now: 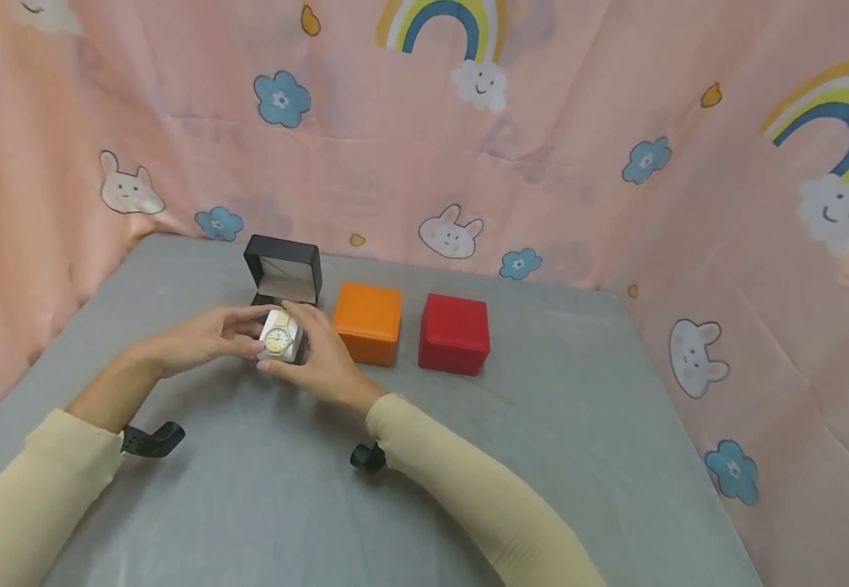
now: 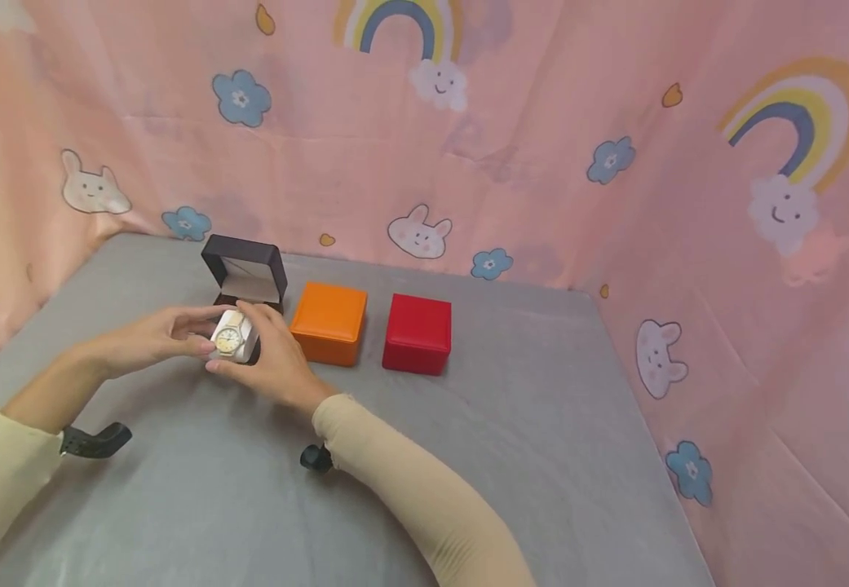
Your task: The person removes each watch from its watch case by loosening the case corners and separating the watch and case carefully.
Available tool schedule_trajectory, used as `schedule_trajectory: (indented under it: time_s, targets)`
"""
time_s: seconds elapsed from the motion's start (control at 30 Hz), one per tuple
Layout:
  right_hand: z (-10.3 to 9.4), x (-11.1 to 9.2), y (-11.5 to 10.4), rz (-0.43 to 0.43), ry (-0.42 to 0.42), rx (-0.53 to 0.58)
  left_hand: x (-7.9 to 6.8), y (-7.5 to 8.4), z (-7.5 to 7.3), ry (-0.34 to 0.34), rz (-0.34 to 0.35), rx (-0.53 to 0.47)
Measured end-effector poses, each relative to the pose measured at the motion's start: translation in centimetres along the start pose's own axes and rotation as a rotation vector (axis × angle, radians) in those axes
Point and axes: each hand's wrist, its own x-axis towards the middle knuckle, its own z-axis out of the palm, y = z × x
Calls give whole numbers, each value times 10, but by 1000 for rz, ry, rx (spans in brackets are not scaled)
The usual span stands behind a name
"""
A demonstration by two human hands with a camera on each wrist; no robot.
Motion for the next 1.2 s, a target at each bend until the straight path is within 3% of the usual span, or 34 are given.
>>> schedule_trajectory:
  time_s: [0.27,0.77,0.9,1.1,1.2]
  targets:
    - [5,-9,-4,-9,58,-97,0,-3,13,-57,-5,-11]
    - [3,-10,-4,-29,-16,-289,-3,-3,16,-88,29,-38]
    - [1,-11,0,-33,-43,-232,-5,-4,15,-93,52,-41]
    - [-12,-7,8,-77,-109,-32,-7,-1,9,-132,80,-54]
    - [-20,-5,10,-92,-110,-22,-5,0,7,-131,72,-74]
